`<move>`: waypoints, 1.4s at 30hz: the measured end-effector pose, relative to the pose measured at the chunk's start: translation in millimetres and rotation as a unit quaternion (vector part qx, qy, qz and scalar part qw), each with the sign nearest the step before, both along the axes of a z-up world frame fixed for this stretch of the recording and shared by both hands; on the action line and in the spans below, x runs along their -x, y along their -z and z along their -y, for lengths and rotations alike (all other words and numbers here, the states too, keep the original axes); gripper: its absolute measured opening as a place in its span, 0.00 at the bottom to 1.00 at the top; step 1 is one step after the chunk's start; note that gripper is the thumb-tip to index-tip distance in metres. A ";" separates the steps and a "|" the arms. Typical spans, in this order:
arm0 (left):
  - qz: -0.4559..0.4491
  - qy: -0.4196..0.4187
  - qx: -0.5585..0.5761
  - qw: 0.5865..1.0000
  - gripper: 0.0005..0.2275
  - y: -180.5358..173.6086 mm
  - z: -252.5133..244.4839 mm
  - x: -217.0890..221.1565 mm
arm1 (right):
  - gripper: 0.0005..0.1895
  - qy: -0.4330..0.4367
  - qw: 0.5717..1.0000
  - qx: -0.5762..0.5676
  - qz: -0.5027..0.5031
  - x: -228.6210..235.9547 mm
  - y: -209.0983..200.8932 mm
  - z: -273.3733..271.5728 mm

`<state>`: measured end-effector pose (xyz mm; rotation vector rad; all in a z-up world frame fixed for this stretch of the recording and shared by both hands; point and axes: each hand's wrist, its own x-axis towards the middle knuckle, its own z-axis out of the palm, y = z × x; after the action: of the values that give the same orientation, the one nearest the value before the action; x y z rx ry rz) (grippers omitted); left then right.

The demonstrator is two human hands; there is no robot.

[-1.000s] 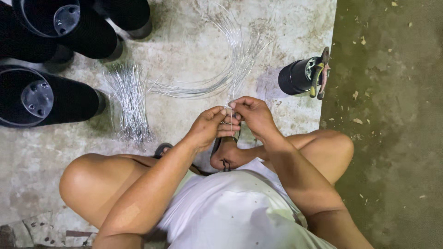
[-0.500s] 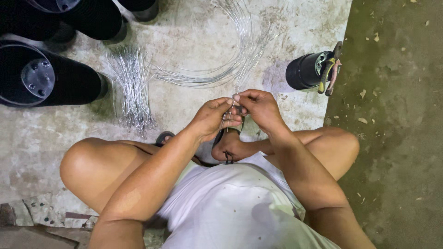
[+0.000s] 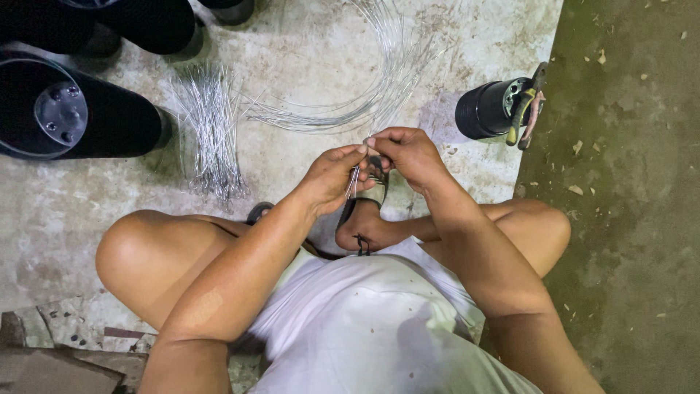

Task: The person sits on the floor and repeatedly picks up thin metal wires, bends them, and cuts them into shorter pieces using a knife. The cut pieces are placed in a pile on the floor.

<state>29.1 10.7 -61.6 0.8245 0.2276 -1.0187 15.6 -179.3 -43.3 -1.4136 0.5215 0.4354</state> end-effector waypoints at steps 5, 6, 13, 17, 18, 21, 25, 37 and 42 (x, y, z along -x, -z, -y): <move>-0.002 -0.008 0.010 1.000 0.11 4.5 -1.9 -3.5 | 0.05 -0.012 1.000 -0.005 0.003 -7.9 4.9 -0.6; -0.004 -0.012 0.010 1.000 0.11 5.6 -2.1 -3.6 | 0.05 -0.013 1.000 -0.008 0.003 -8.3 5.0 -0.6; 0.009 -0.007 0.000 1.000 0.11 5.9 -1.6 -2.7 | 0.05 -0.024 1.000 -0.010 -0.012 -6.7 1.5 2.8; 0.022 0.004 -0.015 1.000 0.11 1.8 -1.8 -1.5 | 0.05 -0.027 0.999 -0.033 -0.024 -5.2 1.2 6.9; 0.021 0.006 -0.019 1.000 0.11 1.4 -1.5 -1.6 | 0.05 -0.028 0.998 -0.041 -0.025 -5.3 1.7 8.1; 0.033 0.005 -0.003 0.999 0.12 1.6 -0.7 -0.3 | 0.04 -0.038 0.997 -0.054 -0.032 -7.0 3.9 11.2; 0.030 0.003 0.006 1.000 0.12 3.6 0.9 0.0 | 0.05 -0.052 0.997 -0.056 -0.032 -6.8 6.5 13.5; 0.031 0.038 0.013 0.999 0.13 -6.1 -2.7 3.2 | 0.06 -0.074 0.994 -0.070 -0.025 -1.0 2.1 18.0; 0.077 0.098 0.019 0.992 0.14 -28.4 -14.8 -3.0 | 0.08 -0.119 0.985 -0.122 0.039 3.7 -15.7 26.4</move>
<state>32.1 25.5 -33.2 0.8991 -0.0033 -1.1328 11.9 -205.8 -27.5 -1.2540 0.2256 0.6112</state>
